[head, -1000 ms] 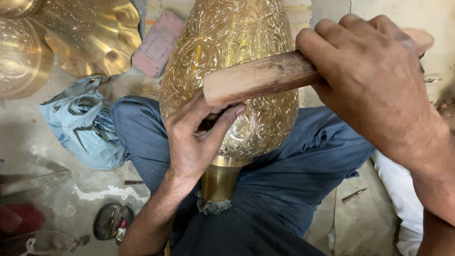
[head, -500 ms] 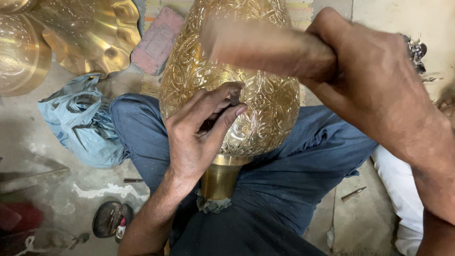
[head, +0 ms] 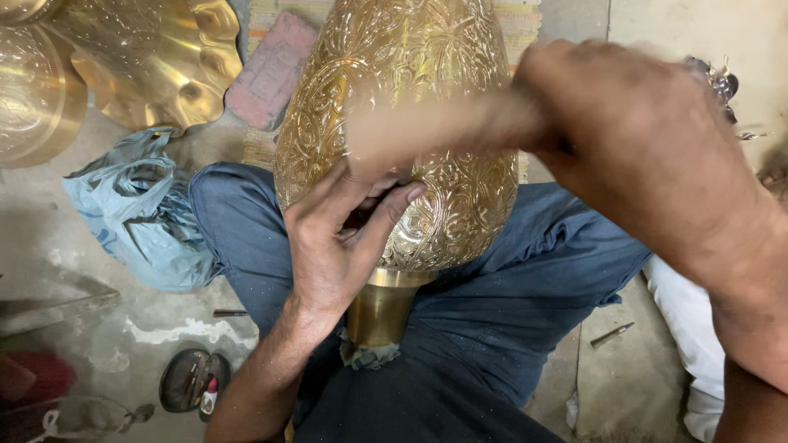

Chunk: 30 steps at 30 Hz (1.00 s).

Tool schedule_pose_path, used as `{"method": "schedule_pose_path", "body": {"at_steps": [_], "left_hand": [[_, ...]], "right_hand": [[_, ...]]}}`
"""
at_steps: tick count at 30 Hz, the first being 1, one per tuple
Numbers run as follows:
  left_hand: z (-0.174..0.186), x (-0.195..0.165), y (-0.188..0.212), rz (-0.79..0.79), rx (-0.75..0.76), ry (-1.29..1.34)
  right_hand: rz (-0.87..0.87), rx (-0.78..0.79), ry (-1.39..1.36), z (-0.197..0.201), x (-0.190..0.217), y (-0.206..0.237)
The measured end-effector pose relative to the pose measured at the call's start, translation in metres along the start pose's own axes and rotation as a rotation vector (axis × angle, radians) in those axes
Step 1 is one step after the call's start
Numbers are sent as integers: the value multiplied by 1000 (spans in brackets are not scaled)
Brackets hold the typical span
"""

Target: The person sits cross-legged on the floor holding a chisel against an ornate brass vessel resting on their lap and strikes the chisel with a wooden mallet, working the embossed pattern across the vessel surface and repositioning the chisel repeatedly.

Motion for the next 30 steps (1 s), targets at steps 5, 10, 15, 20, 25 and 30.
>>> {"method": "schedule_pose_path", "body": {"at_steps": [5, 10, 15, 20, 25, 30], "left_hand": [[0, -2, 0, 20, 0, 92], [2, -5, -2, 12, 0, 35], [2, -2, -3, 122, 26, -70], [3, 2, -1, 159, 44, -161], [7, 4, 3, -42, -15, -35], [7, 10, 2, 19, 24, -86]], "right_hand": [[-14, -33, -58, 1, -2, 2], [-19, 13, 103, -1, -6, 4], [12, -33, 196, 0, -6, 6], [-13, -3, 158, -2, -3, 2], [-88, -35, 13, 1, -2, 5], [16, -219, -3, -9, -1, 24]]}}
Point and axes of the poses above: each hand's wrist, its own y-axis away from the middle knuckle, its own z-axis out of the back of the hand, x = y × z, the point moved 4 cm from there along -y, towards the middle knuckle, and after that the axes turned 6 degrees about -y, right-handed, at the moved point
